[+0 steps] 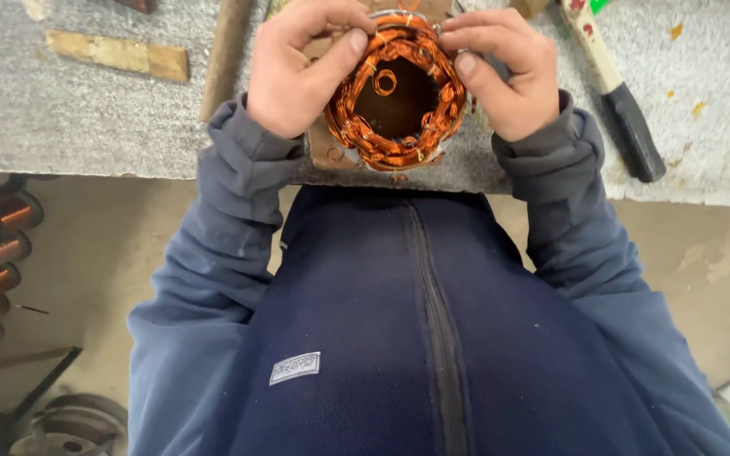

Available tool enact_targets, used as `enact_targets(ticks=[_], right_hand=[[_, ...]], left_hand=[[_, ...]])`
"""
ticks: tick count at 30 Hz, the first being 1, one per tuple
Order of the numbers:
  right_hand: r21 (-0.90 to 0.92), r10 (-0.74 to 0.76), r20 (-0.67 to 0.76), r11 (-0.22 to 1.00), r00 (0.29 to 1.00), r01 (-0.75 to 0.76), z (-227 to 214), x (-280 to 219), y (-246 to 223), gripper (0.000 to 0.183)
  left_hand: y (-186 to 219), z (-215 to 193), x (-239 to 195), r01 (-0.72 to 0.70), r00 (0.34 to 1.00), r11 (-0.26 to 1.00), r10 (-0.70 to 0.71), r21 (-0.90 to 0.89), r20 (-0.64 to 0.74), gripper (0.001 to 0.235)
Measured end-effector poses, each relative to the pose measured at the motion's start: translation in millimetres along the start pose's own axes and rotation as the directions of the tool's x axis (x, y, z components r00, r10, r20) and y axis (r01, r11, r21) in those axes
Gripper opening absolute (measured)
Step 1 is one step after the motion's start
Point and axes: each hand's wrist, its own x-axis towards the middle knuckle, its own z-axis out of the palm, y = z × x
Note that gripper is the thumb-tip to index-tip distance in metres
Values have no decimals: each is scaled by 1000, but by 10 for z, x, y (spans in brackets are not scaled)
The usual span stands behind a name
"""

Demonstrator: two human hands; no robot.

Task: Manually arranging and securing copper windings into the slots of an electric motor stator.

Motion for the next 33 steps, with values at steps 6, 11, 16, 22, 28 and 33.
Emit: enact_targets(ticks=[6, 11, 16, 22, 28, 33], right_hand=[[128, 74, 23, 989, 997, -77, -14, 8, 158, 17], [36, 108, 54, 993, 993, -110, -97, 83, 130, 11], [-111, 78, 84, 991, 993, -68, -154, 211, -68, 8], [-182, 51, 109, 983, 993, -30, -162, 361, -216, 6], [-278, 76, 145, 960, 987, -33, -174, 347, -260, 5], [-539, -10, 277, 826, 961, 164, -254, 482, -439, 7]], left_hand=[[-107, 38, 16, 110, 992, 943, -87, -313, 86, 16], [-129, -32, 161, 248, 960, 914, -188, -320, 208, 17], [-139, -102, 250, 264, 946, 912, -181, -315, 268, 16], [-101, -83, 305, 181, 963, 962, -131, -204, 234, 11], [28, -105, 281, -16, 987, 999, 10, 32, 160, 7], [239, -141, 360, -176, 980, 926, 132, 333, 152, 10]])
